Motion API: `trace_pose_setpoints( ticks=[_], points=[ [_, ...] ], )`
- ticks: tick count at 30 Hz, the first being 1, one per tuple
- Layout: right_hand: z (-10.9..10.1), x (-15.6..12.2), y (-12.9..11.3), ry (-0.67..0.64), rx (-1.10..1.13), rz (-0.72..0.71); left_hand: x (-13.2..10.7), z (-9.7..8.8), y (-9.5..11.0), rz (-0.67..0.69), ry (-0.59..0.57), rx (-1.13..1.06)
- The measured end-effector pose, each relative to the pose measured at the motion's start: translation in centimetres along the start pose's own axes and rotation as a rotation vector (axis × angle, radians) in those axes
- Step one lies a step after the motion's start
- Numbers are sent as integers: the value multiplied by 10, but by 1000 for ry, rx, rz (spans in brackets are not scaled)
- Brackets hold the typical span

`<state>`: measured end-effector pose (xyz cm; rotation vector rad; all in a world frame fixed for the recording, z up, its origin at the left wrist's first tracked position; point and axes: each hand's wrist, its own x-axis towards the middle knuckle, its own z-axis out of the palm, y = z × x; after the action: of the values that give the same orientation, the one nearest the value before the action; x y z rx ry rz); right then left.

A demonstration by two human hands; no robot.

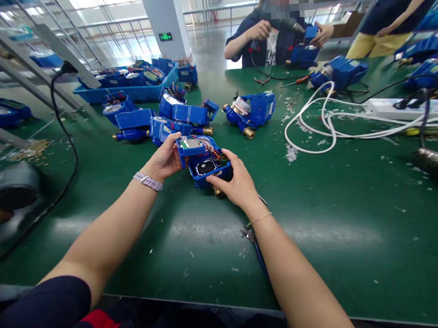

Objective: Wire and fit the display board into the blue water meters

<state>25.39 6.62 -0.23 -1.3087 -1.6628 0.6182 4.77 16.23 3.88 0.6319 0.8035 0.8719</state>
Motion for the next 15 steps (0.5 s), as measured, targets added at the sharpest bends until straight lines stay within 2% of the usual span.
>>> trace_pose_setpoints(
  ticks=[3,9,15],
  points=[
    [3,1,2,36,-3,-28,3,-2,-5,50,22,-65],
    [-5,0,13,7,34,-106,6,-2,-11,198,30,-111],
    [-6,0,17,-27,18,-168,6,-3,-11,208,38,-98]
  ],
)
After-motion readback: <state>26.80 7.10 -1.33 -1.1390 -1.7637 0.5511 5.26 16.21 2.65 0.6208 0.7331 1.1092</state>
